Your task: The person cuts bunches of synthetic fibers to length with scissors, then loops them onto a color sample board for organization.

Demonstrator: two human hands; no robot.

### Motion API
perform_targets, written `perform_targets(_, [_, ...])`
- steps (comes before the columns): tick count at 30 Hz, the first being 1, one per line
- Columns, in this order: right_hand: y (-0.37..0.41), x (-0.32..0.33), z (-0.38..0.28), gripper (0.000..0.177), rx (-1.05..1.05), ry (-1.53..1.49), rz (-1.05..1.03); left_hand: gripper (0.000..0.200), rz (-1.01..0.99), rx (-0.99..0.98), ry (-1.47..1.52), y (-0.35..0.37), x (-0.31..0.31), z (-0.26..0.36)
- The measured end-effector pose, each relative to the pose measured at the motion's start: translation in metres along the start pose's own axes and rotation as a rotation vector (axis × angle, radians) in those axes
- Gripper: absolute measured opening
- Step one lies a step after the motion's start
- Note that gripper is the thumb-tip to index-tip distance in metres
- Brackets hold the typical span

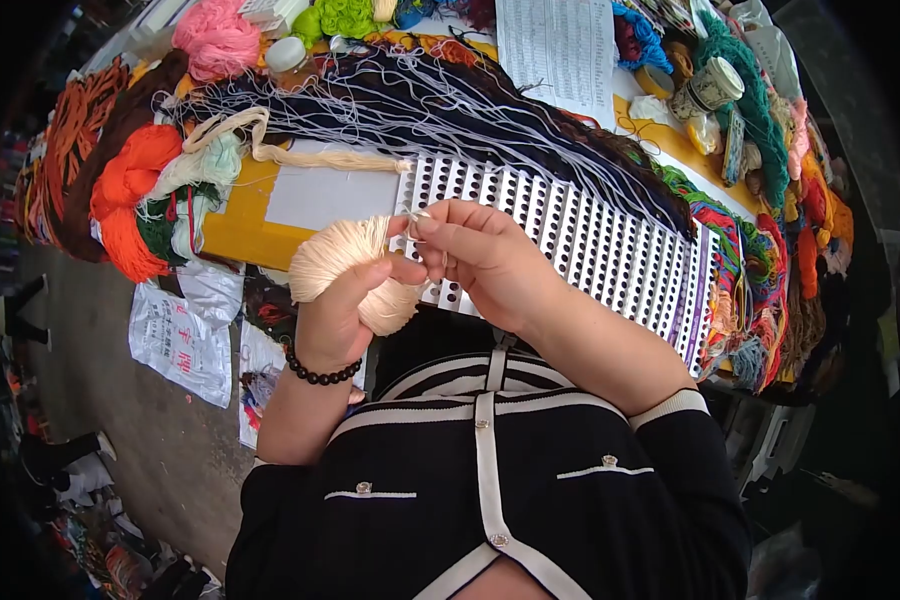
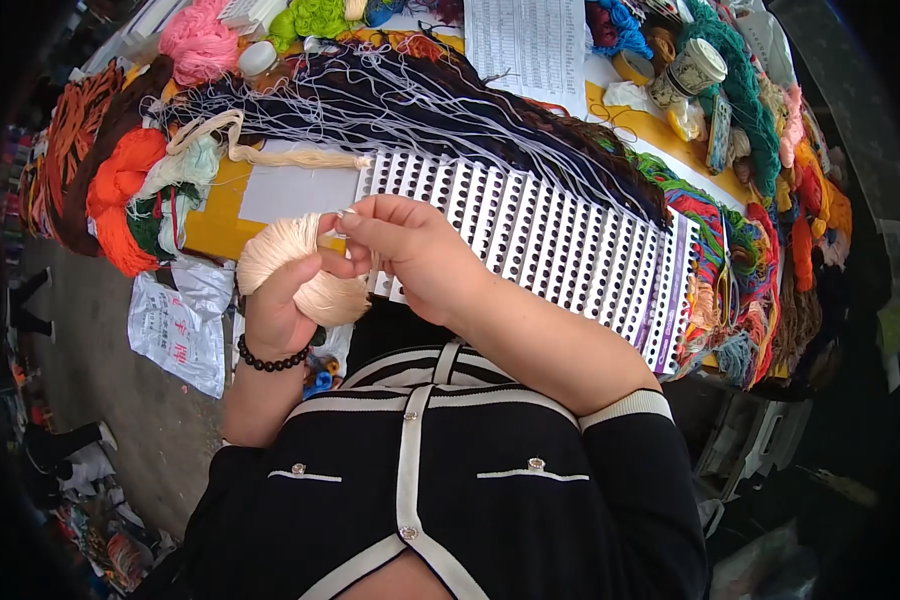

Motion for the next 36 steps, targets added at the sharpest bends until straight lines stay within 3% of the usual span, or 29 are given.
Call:
perform_targets(6, [0.0,-0.002,0.001,0.01,0.122,0.116,-0.033,0.035,0.095,-0.014,0.012,-0.002,0.017,-0.006])
perform_targets(9, [0.0,-0.003,0.002,0.011,0.125,0.149,-0.04,0.027,0.004,-0.011,0.094,-0.003,0.025,-0.01])
perform_targets(12, [-0.002,-0.002,0.003,0.012,0.115,0.187,-0.067,0.024,0.041,0.123,-0.012,-0.004,0.014,-0.012])
perform_targets(18, [-0.002,-0.003,0.008,0.013,0.161,0.368,0.006,0.025,0.119,0.018,0.045,-0.006,-0.001,-0.009])
perform_targets(20, [-0.003,-0.001,0.01,0.014,0.192,0.383,0.018,0.027,0.182,-0.057,-0.072,-0.007,0.003,-0.012])
perform_targets(23, [-0.007,0.011,0.006,0.016,0.169,0.306,0.083,0.031,0.225,-0.068,-0.059,-0.005,0.014,-0.014])
perform_targets(25, [-0.01,0.02,0.0,0.018,-0.055,-0.253,-0.147,0.033,0.134,-0.043,-0.016,-0.002,0.014,-0.007])
perform_targets(26, [-0.009,0.016,-0.001,0.018,-0.053,-0.255,-0.146,0.037,0.043,-0.019,0.026,0.0,0.011,-0.004])
perform_targets(28, [-0.004,0.002,-0.002,0.016,-0.037,0.123,0.038,0.044,0.01,-0.002,0.001,0.0,0.001,-0.007])
perform_targets(31, [-0.007,-0.001,0.007,0.015,-0.011,0.342,0.086,0.046,-0.004,0.003,-0.037,-0.001,0.001,-0.017])
perform_targets(36, [-0.008,0.004,0.009,0.014,-0.014,0.425,0.104,0.047,0.003,-0.039,-0.142,0.001,-0.006,-0.019])
Point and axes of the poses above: each hand's wrist, its own y-axis away from the middle knuckle, its own x-axis out of the back of the hand, z = x × y, the point moved 2 cm from there along -y, towards the middle knuckle, and after that the axes turned 9 degrees about -x, right-handed, at the moved point
